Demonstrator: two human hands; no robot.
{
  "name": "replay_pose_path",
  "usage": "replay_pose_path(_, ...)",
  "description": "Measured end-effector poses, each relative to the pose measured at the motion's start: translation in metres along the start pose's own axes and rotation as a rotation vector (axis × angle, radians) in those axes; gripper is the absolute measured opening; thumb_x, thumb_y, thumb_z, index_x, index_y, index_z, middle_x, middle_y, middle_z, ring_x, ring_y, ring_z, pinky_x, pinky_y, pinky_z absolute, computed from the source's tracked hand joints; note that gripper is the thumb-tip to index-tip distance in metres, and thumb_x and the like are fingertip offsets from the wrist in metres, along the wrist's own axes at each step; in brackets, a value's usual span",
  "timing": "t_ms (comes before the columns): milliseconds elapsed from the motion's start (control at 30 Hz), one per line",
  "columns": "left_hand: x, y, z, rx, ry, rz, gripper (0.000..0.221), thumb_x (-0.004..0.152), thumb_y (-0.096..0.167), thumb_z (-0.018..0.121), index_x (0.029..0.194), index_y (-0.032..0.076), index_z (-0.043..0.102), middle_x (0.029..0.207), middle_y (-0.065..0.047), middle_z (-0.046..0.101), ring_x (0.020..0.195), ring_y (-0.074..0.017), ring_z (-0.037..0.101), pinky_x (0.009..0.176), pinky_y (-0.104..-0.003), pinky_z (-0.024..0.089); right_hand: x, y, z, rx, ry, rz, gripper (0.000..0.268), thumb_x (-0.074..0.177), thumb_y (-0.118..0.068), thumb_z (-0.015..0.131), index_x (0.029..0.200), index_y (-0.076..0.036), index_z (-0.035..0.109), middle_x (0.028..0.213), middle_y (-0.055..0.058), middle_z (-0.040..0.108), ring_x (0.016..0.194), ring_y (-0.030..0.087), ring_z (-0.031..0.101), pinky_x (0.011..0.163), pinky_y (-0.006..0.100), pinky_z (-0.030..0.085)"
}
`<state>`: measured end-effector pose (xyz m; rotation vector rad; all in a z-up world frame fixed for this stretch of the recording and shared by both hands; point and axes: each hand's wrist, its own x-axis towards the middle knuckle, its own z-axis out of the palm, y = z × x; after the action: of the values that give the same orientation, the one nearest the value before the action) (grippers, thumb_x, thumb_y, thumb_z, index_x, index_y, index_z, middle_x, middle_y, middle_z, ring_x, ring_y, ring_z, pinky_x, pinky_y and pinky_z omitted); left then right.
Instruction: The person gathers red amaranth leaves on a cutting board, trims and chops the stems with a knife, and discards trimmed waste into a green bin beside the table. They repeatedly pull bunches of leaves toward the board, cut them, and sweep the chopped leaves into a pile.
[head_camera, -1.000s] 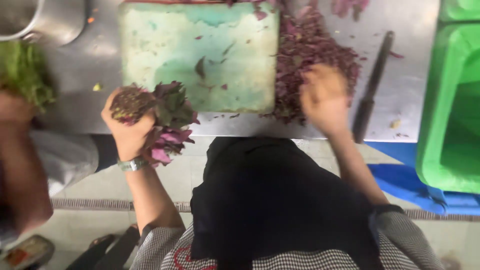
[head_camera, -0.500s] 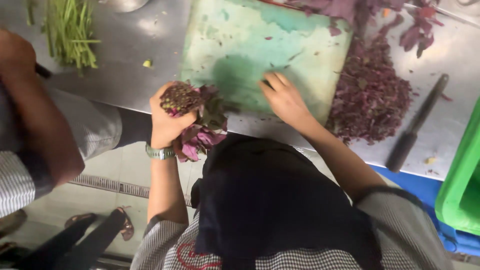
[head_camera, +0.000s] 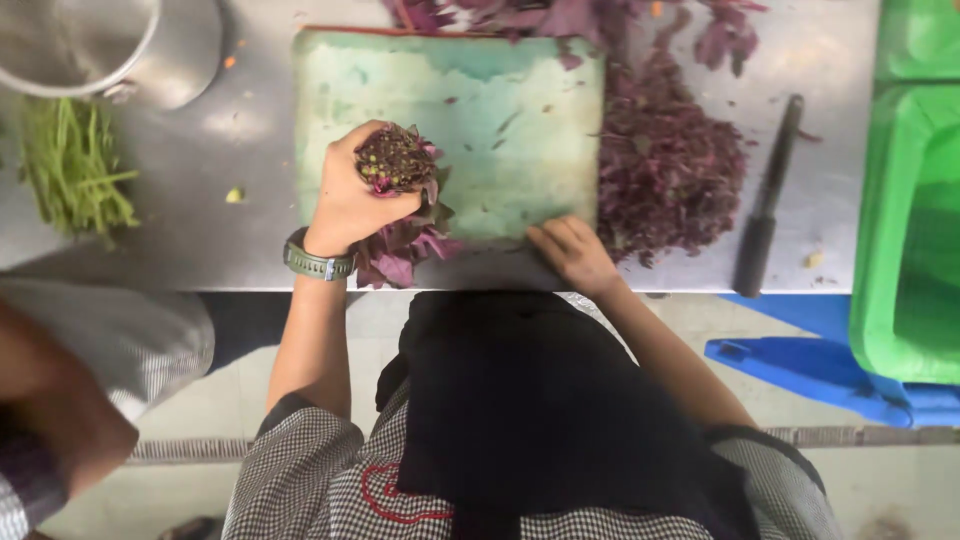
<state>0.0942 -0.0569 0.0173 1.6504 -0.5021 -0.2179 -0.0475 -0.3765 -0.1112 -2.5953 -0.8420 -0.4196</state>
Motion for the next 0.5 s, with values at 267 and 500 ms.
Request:
replay_pose_path(267, 0.038, -0.009, 0.064, 0.795, -0.055, 0.281, 0.05, 0.064, 0.018, 0.09, 0.104, 0.0, 0.065, 0.095, -0.015, 0.071, 0.091, -0.0321, 0.068, 0.085, -0.044, 0.052, -0.026, 0.015, -0.072, 0.065, 0.077, 0.05, 0.041, 0.085, -0.005, 0.064, 0.125, 0.005, 0.066, 0.112, 0.016, 0.065, 0.102, 0.034, 0.062, 0.091, 0.043, 0.052)
replay_pose_path(500, 0.04, -0.078, 0.122, 1.267, -0.07, 0.363, 0.055, 0.063, 0.028, 0.091, 0.103, 0.006, 0.06, 0.102, -0.014, 0.066, 0.103, -0.0339, 0.061, 0.095, -0.049, 0.043, -0.297, 0.196, -0.199, -0.606, -0.093, 0.61, 0.018, 0.094, -0.006, 0.061, 0.111, -0.008, 0.067, 0.106, 0.012, 0.066, 0.1, 0.03, 0.065, 0.09, 0.045, 0.054)
